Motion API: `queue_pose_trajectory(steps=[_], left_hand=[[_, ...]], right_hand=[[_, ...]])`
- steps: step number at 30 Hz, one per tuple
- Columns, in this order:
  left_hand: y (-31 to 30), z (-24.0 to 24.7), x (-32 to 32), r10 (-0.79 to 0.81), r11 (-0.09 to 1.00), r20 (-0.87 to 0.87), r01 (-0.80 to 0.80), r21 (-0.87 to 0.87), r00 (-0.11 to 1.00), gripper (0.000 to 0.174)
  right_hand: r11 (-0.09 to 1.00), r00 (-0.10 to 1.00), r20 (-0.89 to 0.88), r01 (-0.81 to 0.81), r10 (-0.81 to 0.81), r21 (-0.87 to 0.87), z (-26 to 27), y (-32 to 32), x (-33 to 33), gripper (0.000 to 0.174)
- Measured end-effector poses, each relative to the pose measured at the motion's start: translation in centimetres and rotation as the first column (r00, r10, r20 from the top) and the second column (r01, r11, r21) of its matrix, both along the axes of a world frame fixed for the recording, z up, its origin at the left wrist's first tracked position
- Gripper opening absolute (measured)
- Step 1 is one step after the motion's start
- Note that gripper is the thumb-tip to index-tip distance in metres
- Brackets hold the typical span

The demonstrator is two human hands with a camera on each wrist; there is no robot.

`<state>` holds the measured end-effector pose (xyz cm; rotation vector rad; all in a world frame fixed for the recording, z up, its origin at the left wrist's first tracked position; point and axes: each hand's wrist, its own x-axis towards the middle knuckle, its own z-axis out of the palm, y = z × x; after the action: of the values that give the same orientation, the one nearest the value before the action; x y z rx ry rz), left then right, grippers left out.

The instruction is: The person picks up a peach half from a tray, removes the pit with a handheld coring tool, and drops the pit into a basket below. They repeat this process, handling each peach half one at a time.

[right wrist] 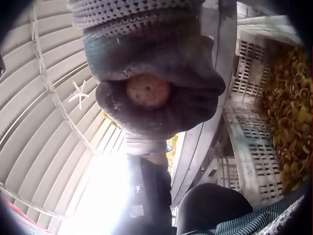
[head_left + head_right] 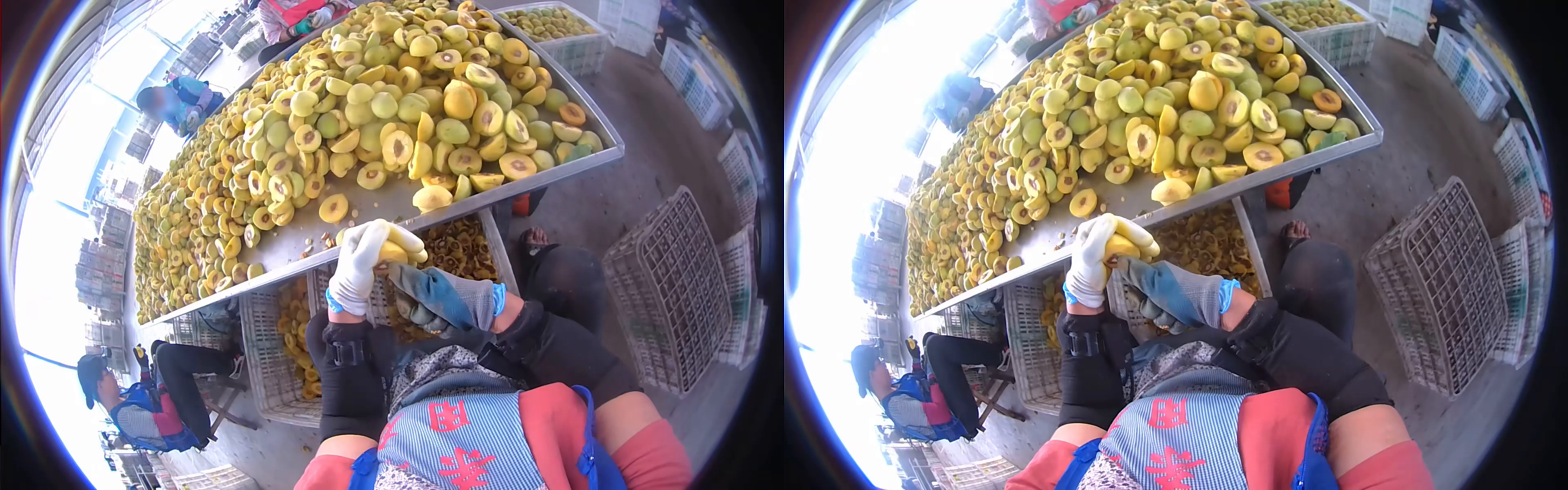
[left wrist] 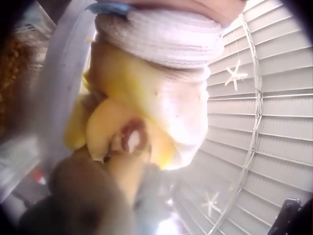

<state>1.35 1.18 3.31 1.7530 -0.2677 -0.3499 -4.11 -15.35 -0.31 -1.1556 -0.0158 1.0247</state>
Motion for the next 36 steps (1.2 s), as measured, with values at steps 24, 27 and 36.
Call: queue_pose_trajectory(steps=[24, 27, 36], left_hand=[[0.6, -3.6, -0.2, 0.482, 0.617, -0.348, -0.594, -0.516, 0.804, 0.042], [1.0, -3.9, -0.2, 0.485, 0.665, -0.301, -0.570, -0.483, 0.821, 0.045], [0.5, -3.7, -1.0, 0.380, 0.753, -0.341, -0.502, -0.425, 0.860, 0.049]], right_hand=[[0.631, 0.600, 0.737, 0.448, 0.313, -0.633, -4.5, 0.1, 0.3, 0.038], [0.648, 0.573, 0.785, 0.510, 0.233, -0.565, -4.3, 0.6, 0.3, 0.038], [0.737, 0.401, 0.916, 0.612, 0.023, -0.287, -2.7, 1.7, 0.7, 0.042]])
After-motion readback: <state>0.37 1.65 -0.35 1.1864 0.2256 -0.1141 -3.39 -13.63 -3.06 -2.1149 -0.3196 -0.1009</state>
